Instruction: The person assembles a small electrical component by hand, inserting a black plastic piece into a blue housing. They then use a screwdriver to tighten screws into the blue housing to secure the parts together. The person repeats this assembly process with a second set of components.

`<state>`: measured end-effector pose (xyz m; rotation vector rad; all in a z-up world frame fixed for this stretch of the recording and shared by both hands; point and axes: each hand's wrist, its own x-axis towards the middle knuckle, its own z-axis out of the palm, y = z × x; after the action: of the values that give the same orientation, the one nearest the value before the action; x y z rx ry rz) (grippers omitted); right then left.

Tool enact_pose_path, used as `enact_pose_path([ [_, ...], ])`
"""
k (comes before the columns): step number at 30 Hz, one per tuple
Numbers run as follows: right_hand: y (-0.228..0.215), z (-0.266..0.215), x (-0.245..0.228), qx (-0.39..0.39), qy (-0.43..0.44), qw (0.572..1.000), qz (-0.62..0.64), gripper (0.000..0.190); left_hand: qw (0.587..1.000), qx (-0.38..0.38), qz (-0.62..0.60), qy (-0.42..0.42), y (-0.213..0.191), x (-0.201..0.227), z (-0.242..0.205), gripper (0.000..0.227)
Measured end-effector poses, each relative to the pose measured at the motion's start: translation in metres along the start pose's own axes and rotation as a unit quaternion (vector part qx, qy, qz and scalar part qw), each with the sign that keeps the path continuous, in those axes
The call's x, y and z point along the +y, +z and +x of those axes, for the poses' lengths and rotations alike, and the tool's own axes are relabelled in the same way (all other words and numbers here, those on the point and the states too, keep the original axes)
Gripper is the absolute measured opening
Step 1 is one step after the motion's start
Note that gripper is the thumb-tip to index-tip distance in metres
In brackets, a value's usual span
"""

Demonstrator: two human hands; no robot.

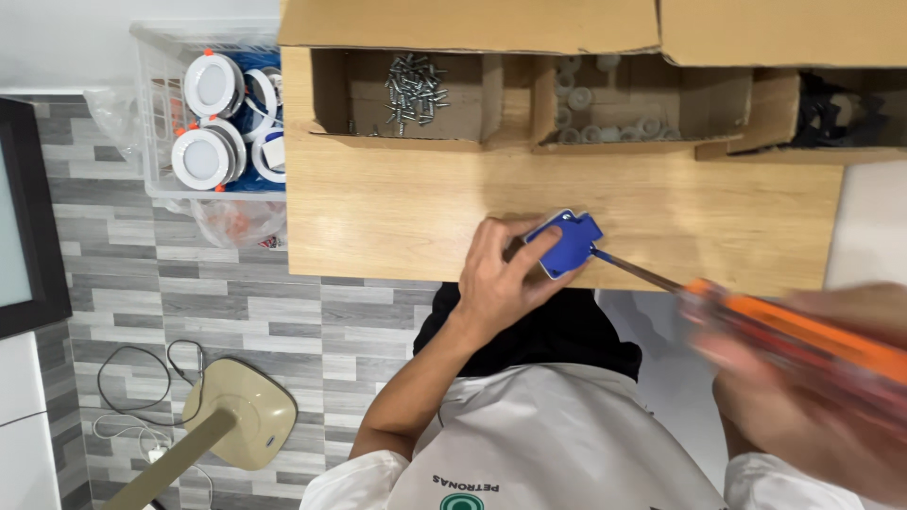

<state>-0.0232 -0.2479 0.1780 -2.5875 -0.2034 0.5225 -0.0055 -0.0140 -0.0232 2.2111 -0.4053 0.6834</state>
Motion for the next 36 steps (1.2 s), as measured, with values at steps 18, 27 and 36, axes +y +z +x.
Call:
enact_pose_path([
  [18,0.042,0.151,-0.025,0.282,-0.318,0.896,0.128,0.018,0.997,-0.043,-0.057,0.022,-0.016,-0.003,0.012,0.055],
  [27,0.065,0.177,-0.028,0.295,-0.405,0.852,0.152,0.033,0.997,-0.049,-0.051,0.015,-0.015,-0.005,0.009,0.054],
  [36,0.067,0.181,-0.029,0.294,-0.428,0.839,0.162,0.034,0.998,-0.027,-0.057,0.019,-0.018,0.001,0.017,0.049],
])
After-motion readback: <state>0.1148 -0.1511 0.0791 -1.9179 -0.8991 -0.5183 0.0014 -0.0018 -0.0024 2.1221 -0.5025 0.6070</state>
